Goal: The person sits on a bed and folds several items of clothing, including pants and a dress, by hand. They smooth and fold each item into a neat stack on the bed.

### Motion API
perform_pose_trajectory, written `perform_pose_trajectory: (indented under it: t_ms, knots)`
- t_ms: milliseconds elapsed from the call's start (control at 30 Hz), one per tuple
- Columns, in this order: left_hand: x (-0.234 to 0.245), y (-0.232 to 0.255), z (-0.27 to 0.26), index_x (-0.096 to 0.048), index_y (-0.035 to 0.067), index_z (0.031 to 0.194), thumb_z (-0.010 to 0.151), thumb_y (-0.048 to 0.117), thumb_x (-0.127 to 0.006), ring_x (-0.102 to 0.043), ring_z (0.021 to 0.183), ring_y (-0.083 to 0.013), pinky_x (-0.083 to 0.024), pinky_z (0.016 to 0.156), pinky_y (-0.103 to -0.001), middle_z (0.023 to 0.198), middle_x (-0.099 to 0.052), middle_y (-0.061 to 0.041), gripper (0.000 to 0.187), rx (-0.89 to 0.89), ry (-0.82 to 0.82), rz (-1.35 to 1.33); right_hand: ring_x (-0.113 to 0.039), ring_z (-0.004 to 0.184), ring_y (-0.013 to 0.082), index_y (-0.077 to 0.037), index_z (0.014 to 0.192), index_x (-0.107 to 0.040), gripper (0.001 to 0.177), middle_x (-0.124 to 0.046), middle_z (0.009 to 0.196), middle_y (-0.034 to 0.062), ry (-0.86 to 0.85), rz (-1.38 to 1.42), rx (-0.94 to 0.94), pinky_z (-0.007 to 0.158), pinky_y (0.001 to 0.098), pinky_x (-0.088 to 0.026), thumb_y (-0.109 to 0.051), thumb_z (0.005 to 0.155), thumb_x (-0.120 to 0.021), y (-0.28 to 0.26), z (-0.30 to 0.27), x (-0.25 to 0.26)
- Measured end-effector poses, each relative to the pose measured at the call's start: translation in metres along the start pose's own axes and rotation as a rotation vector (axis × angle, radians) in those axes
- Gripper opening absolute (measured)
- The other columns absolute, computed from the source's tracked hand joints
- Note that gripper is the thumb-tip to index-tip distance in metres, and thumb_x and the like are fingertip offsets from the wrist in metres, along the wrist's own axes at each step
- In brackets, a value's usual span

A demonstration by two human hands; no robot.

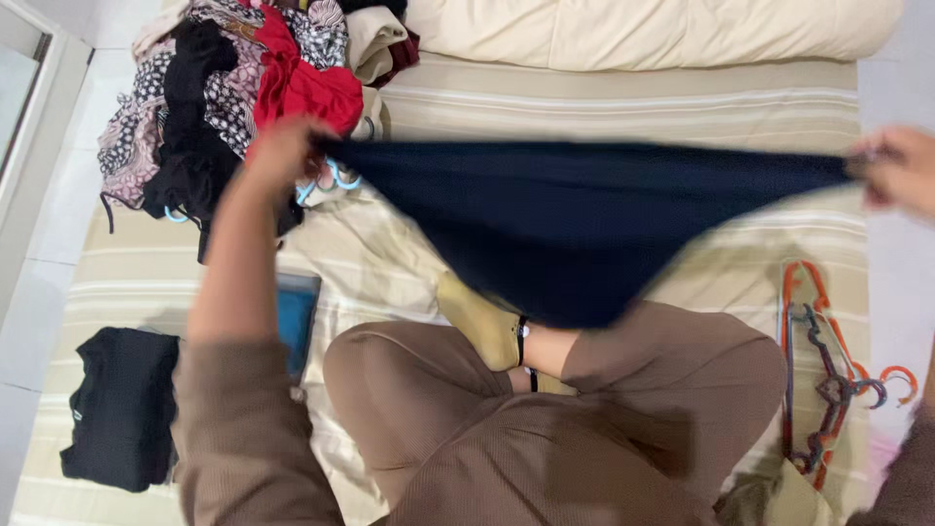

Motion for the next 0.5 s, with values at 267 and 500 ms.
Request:
perform_pose_trajectory:
  t_ms: [267,500]
  knots:
    - [-0.016,-0.117,0.061,-0.072,0.018,0.122,0.094,0.011,-0.044,-0.059,0.058,-0.0161,-0.05,0.053,-0.033,0.068,-0.063,-0.006,0.04,0.105,0.352,0.33,-0.066,0.082,0.0247,-0.006,0.125,-0.06,0.027,-0.068,0.098,0.0143,-0.168,-0.085,-0.029,0.075,0.0399,-0.056,-0.001,0.1,-0.053,-0.039,0.017,-0.011]
    - [-0.097,-0.172,-0.095,-0.07,0.021,0.134,0.088,0.007,-0.046,-0.056,0.055,-0.017,-0.048,0.053,-0.034,0.063,-0.061,-0.008,0.054,0.329,-0.401,0.336,-0.064,0.073,0.0219,-0.006,0.129,-0.062,0.03,-0.07,0.089,0.0142,-0.437,-0.114,-0.068,0.065,0.0378,-0.053,-0.008,0.1,-0.052,-0.014,0.011,0.043]
Point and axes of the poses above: each hand's wrist, its own z-axis towards the middle knuckle, its own x-axis out of the back of the hand, y = z × x, the point moved 3 cm from there along z, towards the middle knuckle
